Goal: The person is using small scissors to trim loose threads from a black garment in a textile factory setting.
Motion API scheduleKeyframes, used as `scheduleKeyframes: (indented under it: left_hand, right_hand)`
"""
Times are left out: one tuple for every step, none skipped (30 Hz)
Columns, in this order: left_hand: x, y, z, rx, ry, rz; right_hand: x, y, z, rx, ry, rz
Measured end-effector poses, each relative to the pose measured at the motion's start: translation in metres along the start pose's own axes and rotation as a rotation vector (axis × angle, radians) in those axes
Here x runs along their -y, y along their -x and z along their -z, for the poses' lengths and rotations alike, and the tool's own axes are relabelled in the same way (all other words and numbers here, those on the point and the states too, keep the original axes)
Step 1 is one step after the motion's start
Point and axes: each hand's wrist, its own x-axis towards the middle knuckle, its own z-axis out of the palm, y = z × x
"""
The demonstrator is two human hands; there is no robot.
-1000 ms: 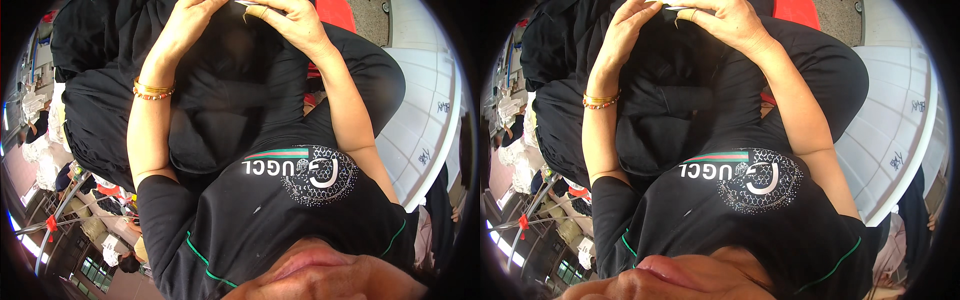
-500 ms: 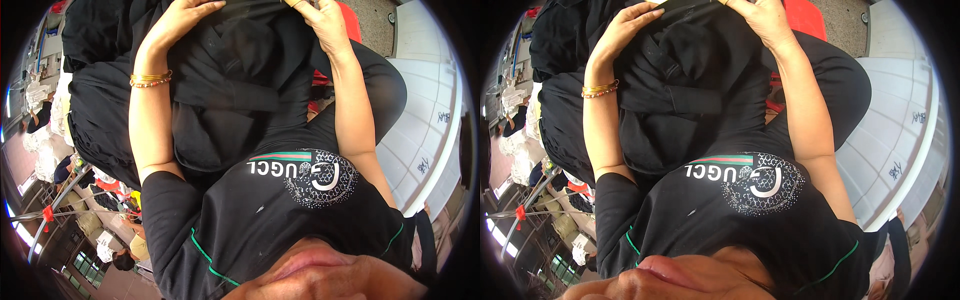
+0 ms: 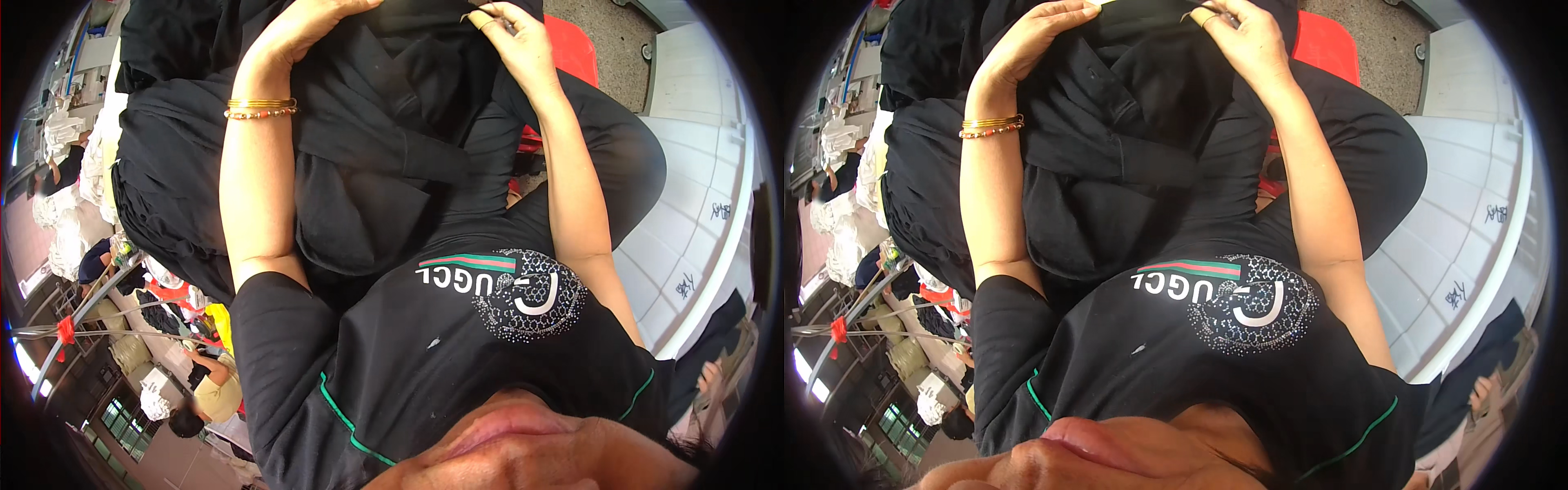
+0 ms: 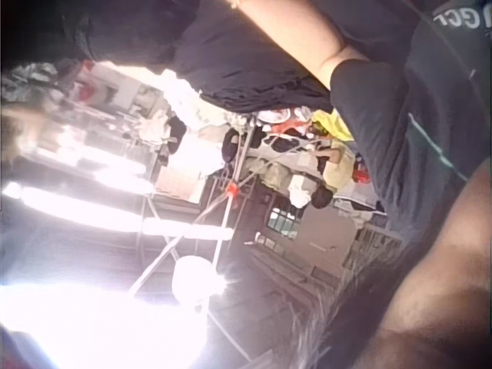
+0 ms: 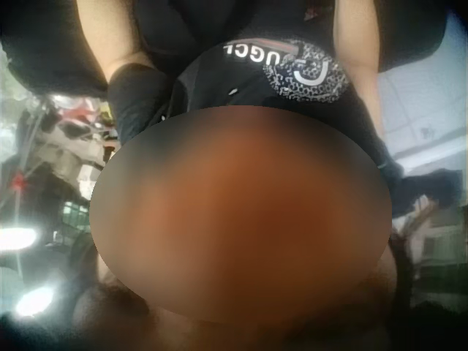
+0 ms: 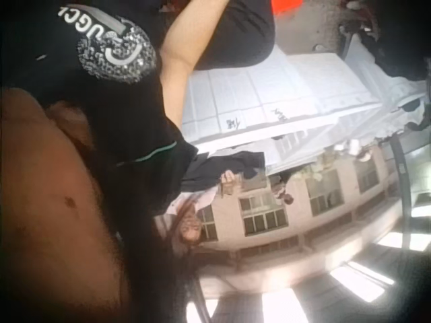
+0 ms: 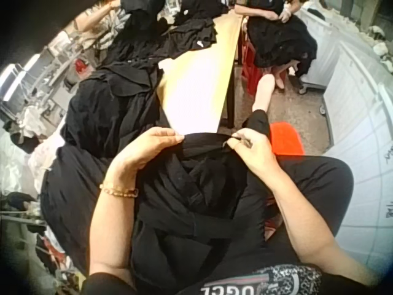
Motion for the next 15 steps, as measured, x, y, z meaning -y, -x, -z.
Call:
scheduleKeyframes:
  left_hand:
    - [0.001, 0.001, 0.001, 0.000, -0.005, 0.004]
    - [0.004, 0.001, 0.000, -0.010, 0.011, -0.009]
    - [0.001, 0.003, -0.002, -0.013, 0.009, -0.013]
    - [-0.003, 0.004, -0.003, -0.038, -0.043, 0.055]
    - [-0.006, 0.005, -0.003, -0.063, -0.094, 0.124]
    - [0.002, -0.008, -0.004, -0.025, -0.066, 0.086]
    - [0.014, -0.011, 0.001, -0.031, -0.073, 0.084]
    - [0.027, -0.015, 0.008, -0.069, -0.101, -0.030]
    - [0.026, -0.017, 0.006, -0.101, -0.124, -0.143]
    - [0.026, -0.018, 0.003, -0.099, -0.125, -0.145]
    - [0.026, -0.020, 0.001, -0.089, -0.140, -0.132]
    - [0.023, -0.019, -0.001, -0.078, -0.162, -0.120]
    - [0.021, -0.019, -0.004, -0.073, -0.168, -0.122]
    - [0.019, -0.019, -0.007, -0.099, -0.156, -0.113]
    - [0.019, -0.019, -0.007, -0.129, -0.144, -0.104]
  right_hand:
    - [0.006, 0.001, -0.005, 0.029, -0.071, -0.008]
    - [0.012, 0.007, -0.010, 0.017, -0.035, 0.055]
    - [0.023, 0.011, -0.014, 0.002, 0.001, 0.116]
    - [0.026, 0.011, -0.018, 0.126, -0.223, 0.108]
    - [0.034, 0.012, -0.016, 0.155, -0.057, 0.128]
    - [0.050, 0.014, -0.011, 0.166, 0.122, 0.132]
    - [0.061, 0.014, -0.011, 0.211, 0.205, 0.155]
    - [0.053, 0.013, -0.017, 0.185, 0.219, 0.291]
    - [0.052, 0.011, -0.020, 0.158, 0.240, 0.422]
    - [0.054, 0.012, -0.015, 0.133, 0.259, 0.517]
    - [0.053, 0.012, -0.014, 0.131, 0.261, 0.516]
    - [0.051, 0.012, -0.015, 0.101, 0.291, 0.532]
    - [0.050, 0.011, -0.016, 0.072, 0.321, 0.547]
    - [0.049, 0.010, -0.016, 0.065, 0.321, 0.545]
    - [0.050, 0.009, -0.017, 0.067, 0.307, 0.532]
